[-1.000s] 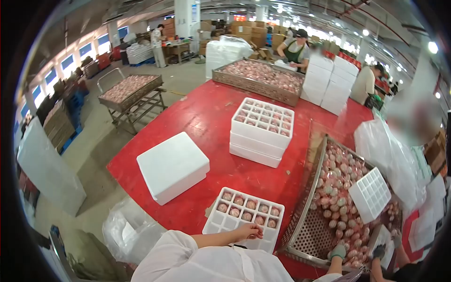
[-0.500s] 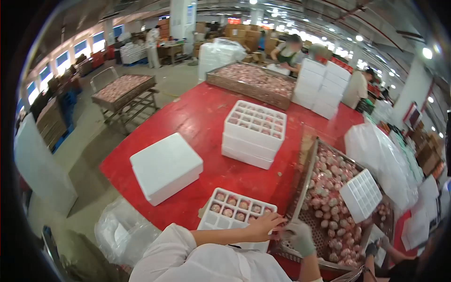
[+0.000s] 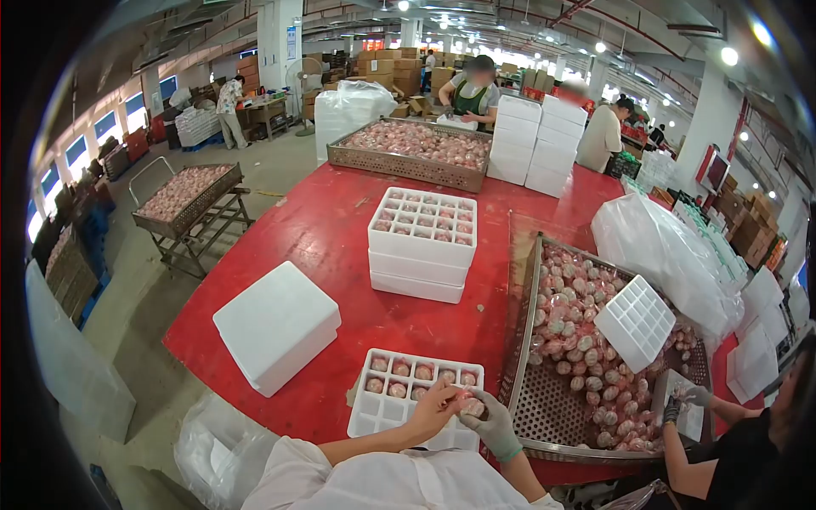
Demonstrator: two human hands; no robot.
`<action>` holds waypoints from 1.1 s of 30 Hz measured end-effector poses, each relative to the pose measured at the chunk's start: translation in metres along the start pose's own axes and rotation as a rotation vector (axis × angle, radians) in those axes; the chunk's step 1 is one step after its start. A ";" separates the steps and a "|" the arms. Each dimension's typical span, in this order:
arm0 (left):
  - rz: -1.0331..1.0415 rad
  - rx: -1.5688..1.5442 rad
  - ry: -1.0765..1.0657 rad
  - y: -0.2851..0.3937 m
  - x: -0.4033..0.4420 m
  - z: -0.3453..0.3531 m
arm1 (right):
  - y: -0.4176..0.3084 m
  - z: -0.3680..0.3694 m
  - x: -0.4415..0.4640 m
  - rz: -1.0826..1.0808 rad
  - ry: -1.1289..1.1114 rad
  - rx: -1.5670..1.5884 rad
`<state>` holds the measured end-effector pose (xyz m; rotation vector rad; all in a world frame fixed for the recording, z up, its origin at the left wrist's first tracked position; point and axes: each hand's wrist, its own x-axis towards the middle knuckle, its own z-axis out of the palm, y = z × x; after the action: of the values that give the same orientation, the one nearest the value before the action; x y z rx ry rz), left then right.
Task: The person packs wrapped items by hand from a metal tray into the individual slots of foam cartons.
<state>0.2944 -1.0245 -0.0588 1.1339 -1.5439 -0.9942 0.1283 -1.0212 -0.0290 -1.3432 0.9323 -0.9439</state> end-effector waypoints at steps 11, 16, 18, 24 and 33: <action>0.175 0.274 0.227 0.026 -0.005 -0.006 | 0.005 0.026 0.001 -0.412 0.314 -0.692; -0.114 0.032 0.168 0.012 -0.009 -0.002 | -0.008 0.010 -0.004 -0.267 0.093 -0.472; -0.190 -0.078 0.077 0.013 -0.013 -0.007 | -0.005 0.000 -0.010 -0.193 0.066 -0.411; -0.338 -0.228 -0.054 0.035 -0.014 -0.012 | 0.002 -0.007 -0.027 -0.045 -0.101 -0.023; -0.099 0.086 -0.110 0.037 -0.013 -0.007 | 0.005 -0.004 -0.037 -0.104 -0.079 -0.010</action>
<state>0.2951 -1.0032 -0.0249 1.2440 -1.6447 -1.0807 0.1115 -0.9880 -0.0342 -1.4381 0.8148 -0.9592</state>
